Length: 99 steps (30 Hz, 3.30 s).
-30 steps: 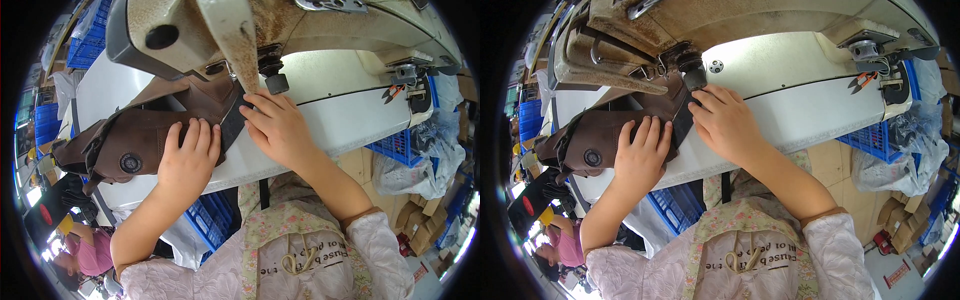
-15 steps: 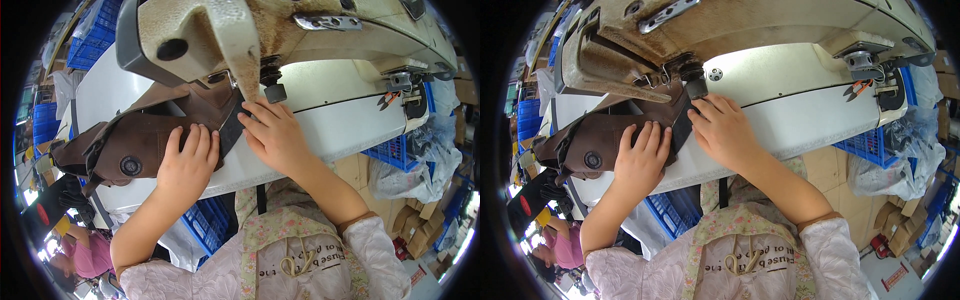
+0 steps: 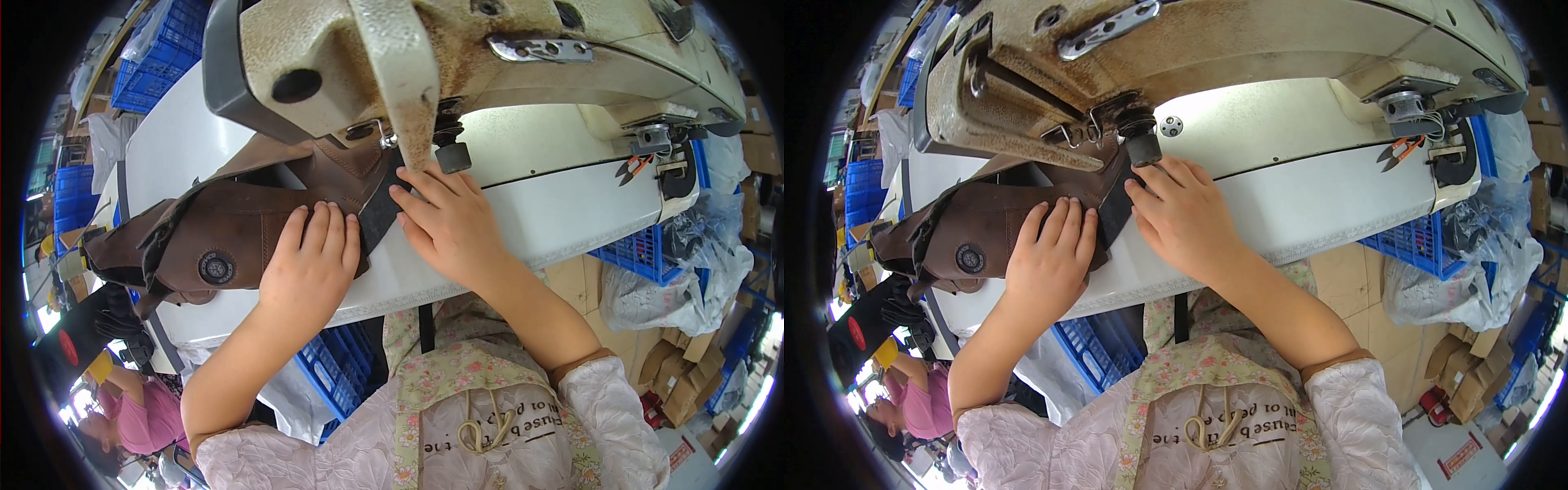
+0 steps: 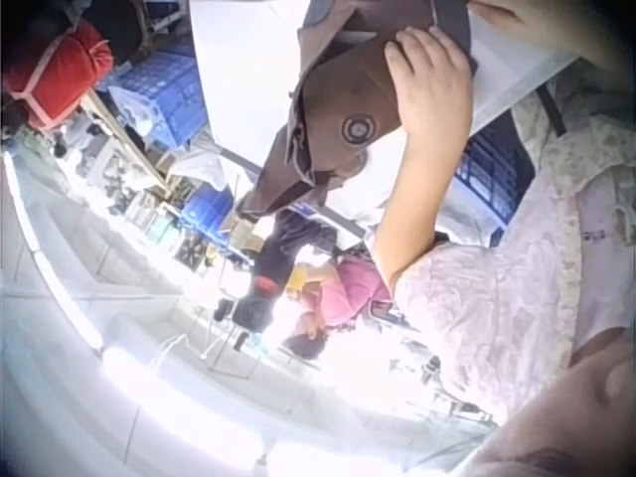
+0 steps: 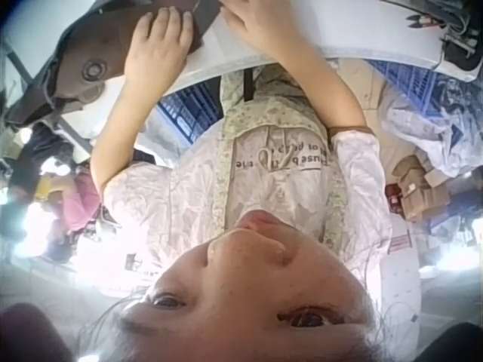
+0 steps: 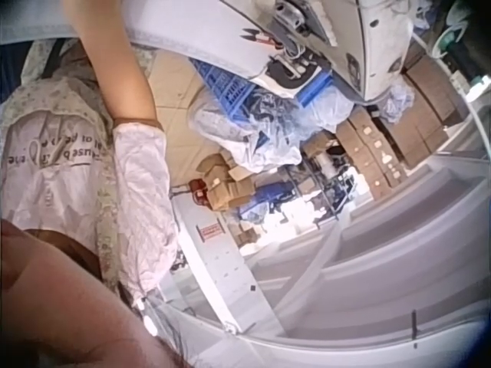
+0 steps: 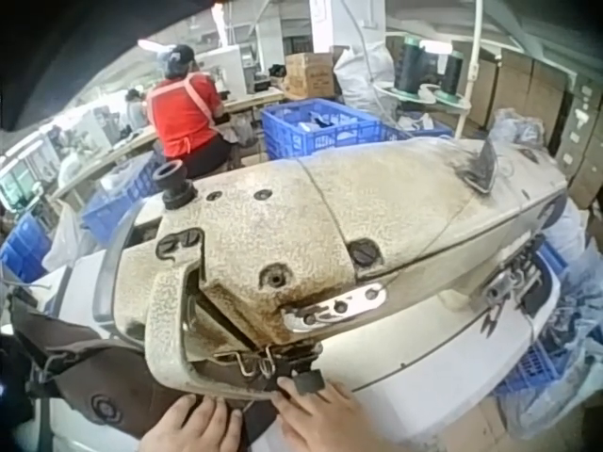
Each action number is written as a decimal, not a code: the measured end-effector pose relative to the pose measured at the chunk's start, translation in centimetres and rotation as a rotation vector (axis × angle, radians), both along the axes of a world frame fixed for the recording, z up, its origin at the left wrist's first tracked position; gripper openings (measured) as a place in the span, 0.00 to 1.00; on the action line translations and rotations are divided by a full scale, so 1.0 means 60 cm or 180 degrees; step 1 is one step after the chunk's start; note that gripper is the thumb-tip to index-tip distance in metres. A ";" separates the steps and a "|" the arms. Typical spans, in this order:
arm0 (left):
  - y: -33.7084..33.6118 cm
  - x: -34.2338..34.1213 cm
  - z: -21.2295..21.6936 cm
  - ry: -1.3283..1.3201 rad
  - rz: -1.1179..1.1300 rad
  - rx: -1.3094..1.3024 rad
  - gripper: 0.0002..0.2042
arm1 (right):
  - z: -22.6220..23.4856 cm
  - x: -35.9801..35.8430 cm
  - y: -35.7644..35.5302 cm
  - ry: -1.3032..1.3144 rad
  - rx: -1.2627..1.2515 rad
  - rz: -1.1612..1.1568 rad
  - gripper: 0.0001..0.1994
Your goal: The recorder is using a sewing machine to stitch together leather and fabric components of a shoe upper.
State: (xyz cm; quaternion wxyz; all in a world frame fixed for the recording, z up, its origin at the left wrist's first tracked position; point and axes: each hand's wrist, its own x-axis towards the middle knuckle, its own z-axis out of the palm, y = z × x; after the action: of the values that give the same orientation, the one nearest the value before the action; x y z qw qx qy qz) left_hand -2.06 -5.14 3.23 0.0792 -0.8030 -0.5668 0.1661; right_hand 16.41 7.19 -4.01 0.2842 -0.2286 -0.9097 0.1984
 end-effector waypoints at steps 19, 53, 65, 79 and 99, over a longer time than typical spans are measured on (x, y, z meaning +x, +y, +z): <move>0.027 0.044 -0.018 -0.0016 0.0142 0.0377 0.20 | 0.011 -0.004 0.021 -0.0017 -0.0153 -0.0053 0.13; 0.065 0.139 -0.041 -0.0048 0.1072 0.0523 0.23 | 0.004 0.022 0.049 0.0080 0.0024 0.0341 0.11; -0.015 0.119 0.007 0.0524 0.0933 0.0584 0.26 | 0.002 0.025 0.051 0.0101 0.0085 0.0263 0.12; -0.005 0.098 0.001 0.0059 0.0754 0.0009 0.35 | -0.009 0.025 0.049 0.0113 0.0136 0.0258 0.12; -0.004 0.101 -0.003 -0.0062 0.0669 0.0049 0.29 | -0.011 0.026 0.053 0.0188 -0.0042 0.0393 0.13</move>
State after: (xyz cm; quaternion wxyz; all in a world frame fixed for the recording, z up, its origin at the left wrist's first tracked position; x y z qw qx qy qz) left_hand 3.98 -5.37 3.08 0.0620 -0.7401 -0.6500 0.1613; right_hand 17.96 10.35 -4.69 0.2967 -0.1679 -0.9120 0.2282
